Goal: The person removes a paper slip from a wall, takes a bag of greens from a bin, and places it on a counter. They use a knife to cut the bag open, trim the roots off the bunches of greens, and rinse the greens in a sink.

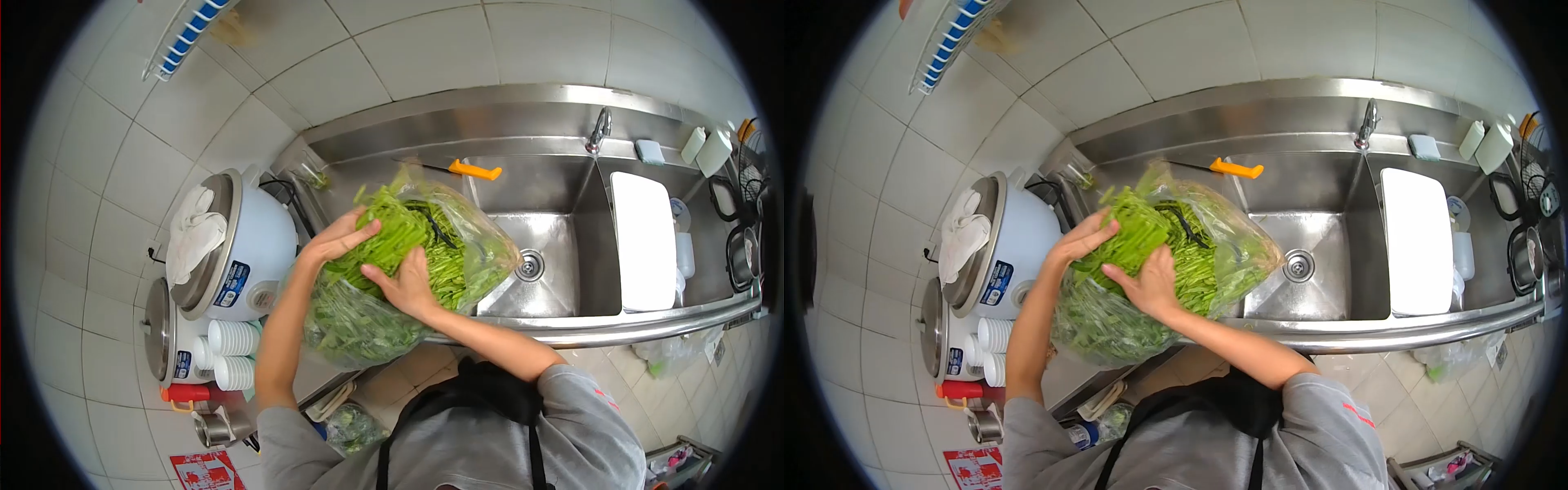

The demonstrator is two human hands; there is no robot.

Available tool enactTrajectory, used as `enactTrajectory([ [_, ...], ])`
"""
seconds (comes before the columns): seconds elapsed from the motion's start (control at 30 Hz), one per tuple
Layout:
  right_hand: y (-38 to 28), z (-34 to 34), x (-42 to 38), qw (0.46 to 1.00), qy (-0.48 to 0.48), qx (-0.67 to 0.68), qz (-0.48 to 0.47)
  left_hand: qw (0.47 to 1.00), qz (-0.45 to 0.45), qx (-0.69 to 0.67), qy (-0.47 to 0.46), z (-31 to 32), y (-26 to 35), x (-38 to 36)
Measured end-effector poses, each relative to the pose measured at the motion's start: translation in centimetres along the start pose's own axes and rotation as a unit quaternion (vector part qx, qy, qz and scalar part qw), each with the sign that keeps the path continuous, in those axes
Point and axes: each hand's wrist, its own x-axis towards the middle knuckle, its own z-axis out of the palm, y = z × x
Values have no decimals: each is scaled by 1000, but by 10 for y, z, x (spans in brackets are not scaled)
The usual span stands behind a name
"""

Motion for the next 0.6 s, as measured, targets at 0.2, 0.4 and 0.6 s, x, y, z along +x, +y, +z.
enactTrajectory([
  [0.2, -37, 5, 16, 947, 131, 254, -150, 993, 50, 11, 104, -4, 37, -22],
  [0.4, -75, -50, 63, 935, 170, 149, -273, 953, 157, -48, 253, -16, 113, -28],
  [0.6, -137, -147, 105, 891, 145, 202, -381, 849, 345, -63, 396, -25, 206, 5],
])
